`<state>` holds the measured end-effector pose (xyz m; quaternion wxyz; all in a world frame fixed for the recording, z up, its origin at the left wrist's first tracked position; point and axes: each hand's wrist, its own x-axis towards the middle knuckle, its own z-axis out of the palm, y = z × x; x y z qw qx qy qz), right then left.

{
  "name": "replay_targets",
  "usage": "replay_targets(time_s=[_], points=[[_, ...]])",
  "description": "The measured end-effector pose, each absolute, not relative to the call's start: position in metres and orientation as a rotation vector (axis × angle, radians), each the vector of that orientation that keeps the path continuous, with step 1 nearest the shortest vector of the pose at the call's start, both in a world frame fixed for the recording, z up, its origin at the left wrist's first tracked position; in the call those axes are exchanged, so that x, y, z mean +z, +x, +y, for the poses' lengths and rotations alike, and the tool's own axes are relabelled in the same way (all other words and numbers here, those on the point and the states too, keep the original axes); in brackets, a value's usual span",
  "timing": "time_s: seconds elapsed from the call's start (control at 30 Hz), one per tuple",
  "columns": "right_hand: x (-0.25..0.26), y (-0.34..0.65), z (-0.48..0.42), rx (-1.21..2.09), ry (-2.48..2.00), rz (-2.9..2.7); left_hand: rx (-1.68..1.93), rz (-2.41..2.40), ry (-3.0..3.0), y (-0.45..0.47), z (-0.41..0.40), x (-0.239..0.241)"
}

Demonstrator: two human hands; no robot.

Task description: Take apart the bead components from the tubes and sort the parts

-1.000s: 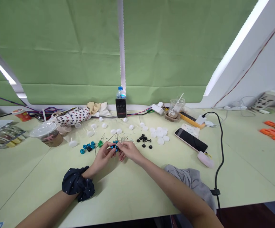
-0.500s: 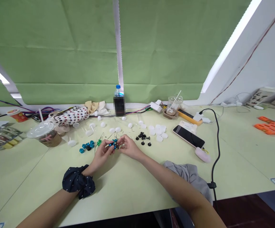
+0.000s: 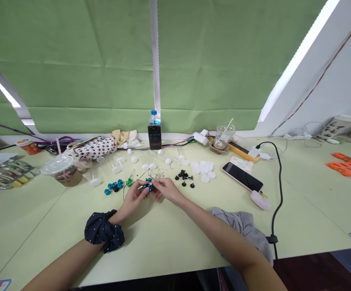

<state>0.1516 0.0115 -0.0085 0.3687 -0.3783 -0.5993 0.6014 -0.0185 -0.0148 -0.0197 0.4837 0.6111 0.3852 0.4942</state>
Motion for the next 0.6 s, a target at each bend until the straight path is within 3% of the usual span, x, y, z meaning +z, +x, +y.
replay_targets(time_s=[0.17,0.33,0.5,0.6], points=[[-0.0067,0.1545,0.0122,1.382,-0.846,-1.567,1.225,0.945,1.506,-0.0205,-0.0144,-0.0201],[-0.0128,0.1539,0.014,1.65,-0.95,-1.538,1.215,0.944,1.508,-0.0204,-0.0139,-0.0207],[-0.0115,0.1538,0.014,1.415,-0.83,-1.53,1.22,0.984,1.505,-0.0209,-0.0135,-0.0192],[-0.0102,0.1531,0.0135,1.521,-0.918,-1.502,1.209,0.971,1.509,-0.0195,-0.0145,-0.0181]])
